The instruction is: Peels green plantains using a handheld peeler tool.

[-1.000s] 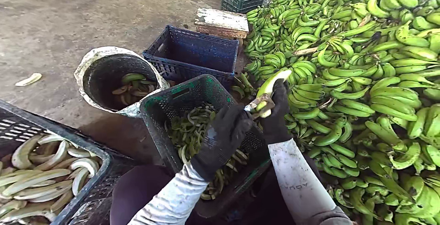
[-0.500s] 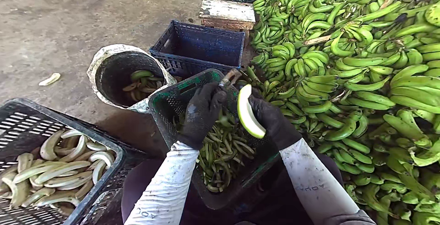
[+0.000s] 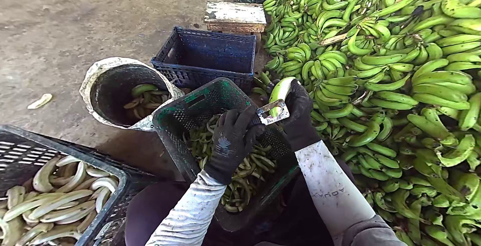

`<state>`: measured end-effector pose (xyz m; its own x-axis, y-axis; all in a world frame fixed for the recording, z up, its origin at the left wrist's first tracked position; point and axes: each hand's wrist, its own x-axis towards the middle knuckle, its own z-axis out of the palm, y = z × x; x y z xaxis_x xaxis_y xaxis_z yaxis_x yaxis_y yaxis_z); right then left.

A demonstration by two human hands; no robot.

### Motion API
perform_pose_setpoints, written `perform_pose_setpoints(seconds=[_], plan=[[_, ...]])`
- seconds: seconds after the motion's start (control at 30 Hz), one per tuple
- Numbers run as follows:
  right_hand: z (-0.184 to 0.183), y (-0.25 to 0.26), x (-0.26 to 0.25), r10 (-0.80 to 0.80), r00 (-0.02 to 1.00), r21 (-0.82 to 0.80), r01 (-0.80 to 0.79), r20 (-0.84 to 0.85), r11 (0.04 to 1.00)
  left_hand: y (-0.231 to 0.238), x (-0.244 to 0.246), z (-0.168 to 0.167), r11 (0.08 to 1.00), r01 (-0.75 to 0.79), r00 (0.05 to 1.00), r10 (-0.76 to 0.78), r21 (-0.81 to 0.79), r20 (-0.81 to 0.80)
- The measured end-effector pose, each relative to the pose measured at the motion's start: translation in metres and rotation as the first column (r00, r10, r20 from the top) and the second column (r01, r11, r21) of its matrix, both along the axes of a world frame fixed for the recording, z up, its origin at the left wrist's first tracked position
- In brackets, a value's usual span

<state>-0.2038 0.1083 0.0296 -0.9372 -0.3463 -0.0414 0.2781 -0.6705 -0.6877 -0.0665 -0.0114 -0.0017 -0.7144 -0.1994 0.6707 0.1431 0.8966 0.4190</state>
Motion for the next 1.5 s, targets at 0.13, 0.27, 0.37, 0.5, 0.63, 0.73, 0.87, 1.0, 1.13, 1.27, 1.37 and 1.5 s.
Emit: perform_pose_setpoints(seconds=[0.13,0.27,0.37,0.5,0.63,0.73,0.87,1.0,1.13,1.27,1.37,1.5], plan=[[-0.003,0.022,0.021,0.392,0.882,0.500,-0.224,-0.260,0.836,-0.027,-0.003,0.009,0.988,0.027,0.981,-0.054,0.150,0.184],[0.004,0.032,0.029,0.697,0.710,0.679,-0.461,-0.103,0.570,-0.048,-0.001,0.009,0.972,0.105,0.944,-0.163,0.209,0.287],[0.001,0.042,0.028,0.747,0.656,0.750,-0.440,-0.106,0.494,-0.057,-0.004,0.000,0.961,0.107,0.887,-0.209,0.256,0.411],[-0.003,0.039,0.029,0.765,0.642,0.619,-0.579,-0.055,0.531,-0.064,-0.012,-0.008,0.966,-0.176,0.787,0.022,0.190,0.616],[-0.016,0.023,0.018,0.455,0.876,0.132,-0.475,0.156,0.870,-0.046,-0.003,-0.001,0.980,0.036,0.944,-0.098,0.198,0.315],[-0.021,0.019,0.004,0.303,0.907,-0.165,-0.264,0.294,0.950,-0.023,-0.005,-0.009,0.984,0.175,0.976,-0.178,0.035,0.122],[-0.034,0.022,-0.011,0.224,0.942,-0.351,-0.127,0.250,0.928,-0.006,-0.008,-0.016,0.974,0.170,0.983,-0.179,-0.152,-0.045],[-0.026,0.021,-0.007,0.365,0.901,-0.316,-0.285,0.235,0.905,-0.004,-0.008,-0.016,0.986,0.134,0.991,-0.134,-0.098,0.009],[-0.021,0.015,0.006,0.314,0.942,0.080,-0.325,0.119,0.942,-0.006,-0.008,-0.017,0.997,0.073,0.987,-0.073,0.008,0.146],[-0.016,0.017,0.025,0.260,0.960,0.452,-0.188,-0.101,0.872,-0.001,-0.005,-0.015,0.990,-0.008,0.964,-0.029,0.139,0.265],[-0.013,0.019,0.036,0.428,0.882,0.609,-0.231,-0.198,0.759,-0.012,-0.001,0.001,0.926,-0.094,0.923,-0.057,0.366,0.381],[-0.010,0.019,0.037,0.485,0.875,0.512,-0.423,0.015,0.747,-0.033,0.003,0.000,0.850,-0.158,0.898,-0.087,0.502,0.431]])
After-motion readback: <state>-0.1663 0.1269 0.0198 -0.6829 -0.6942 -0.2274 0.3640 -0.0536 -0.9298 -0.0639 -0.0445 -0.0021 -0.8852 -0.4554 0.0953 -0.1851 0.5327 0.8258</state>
